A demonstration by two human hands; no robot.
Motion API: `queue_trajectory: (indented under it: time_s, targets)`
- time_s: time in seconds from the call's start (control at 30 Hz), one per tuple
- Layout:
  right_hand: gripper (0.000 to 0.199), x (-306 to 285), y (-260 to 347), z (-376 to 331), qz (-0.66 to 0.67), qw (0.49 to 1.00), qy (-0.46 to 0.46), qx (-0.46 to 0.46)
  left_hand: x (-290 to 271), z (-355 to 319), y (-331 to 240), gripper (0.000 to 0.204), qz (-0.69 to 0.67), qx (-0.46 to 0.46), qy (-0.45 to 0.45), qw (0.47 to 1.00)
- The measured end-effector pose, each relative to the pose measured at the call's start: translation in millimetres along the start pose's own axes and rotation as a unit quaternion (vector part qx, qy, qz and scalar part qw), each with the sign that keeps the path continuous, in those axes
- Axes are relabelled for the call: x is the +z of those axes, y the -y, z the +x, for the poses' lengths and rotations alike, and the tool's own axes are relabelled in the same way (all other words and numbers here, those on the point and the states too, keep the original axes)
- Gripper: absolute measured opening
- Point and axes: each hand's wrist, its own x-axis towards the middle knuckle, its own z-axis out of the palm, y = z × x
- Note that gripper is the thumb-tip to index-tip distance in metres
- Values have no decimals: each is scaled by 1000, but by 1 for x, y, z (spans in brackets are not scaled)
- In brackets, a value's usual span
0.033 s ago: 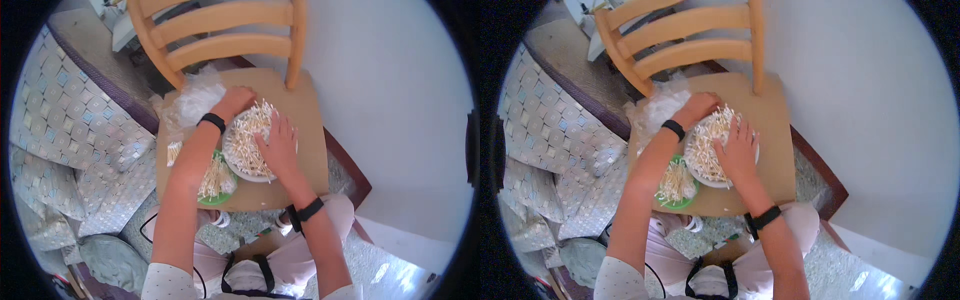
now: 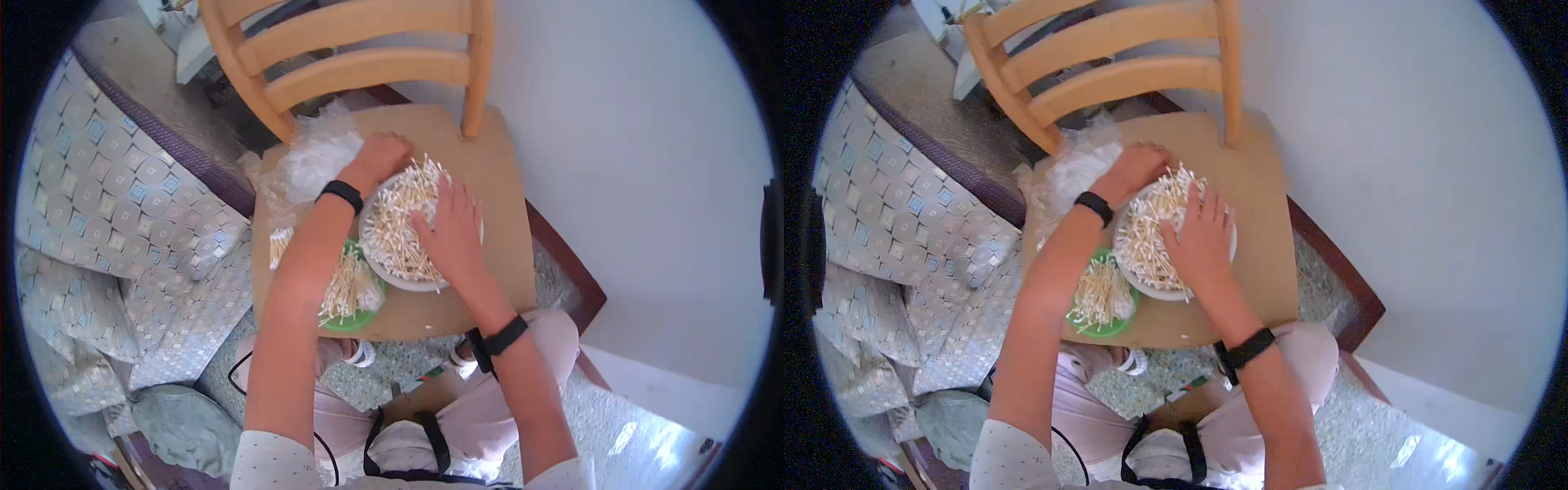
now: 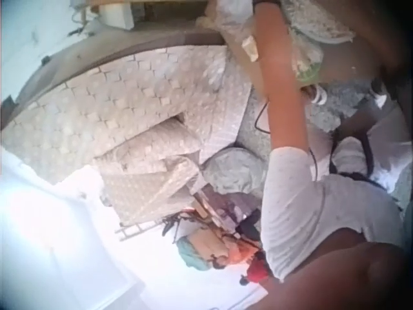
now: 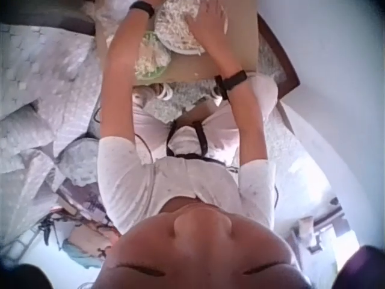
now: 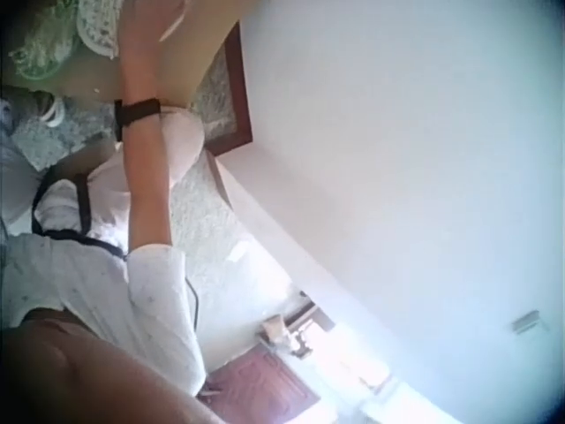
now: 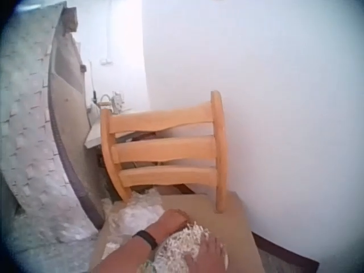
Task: Counting and packaging cotton swabs into small plastic bags.
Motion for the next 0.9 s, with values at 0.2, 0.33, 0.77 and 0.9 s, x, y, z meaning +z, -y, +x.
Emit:
queue_trajectory:
  time_s: [0.2,0.33,0.77,0.9]
  targets:
    - [76,-2,8,0,29,997,-20,-74,-59,-26,16,11,-55,-64,-123,989]
    - [76,-1,1,11,111,991,-4,-78,-109,-56,-19,12,-97,-61,-100,988]
    - [63,-7,-6,20,186,980,-3,-68,-104,-66,-8,23,-92,-64,-10,994]
    - [66,-2,-8,23,183,980,29,-66,-92,-85,32,24,-22,-146,-5,989]
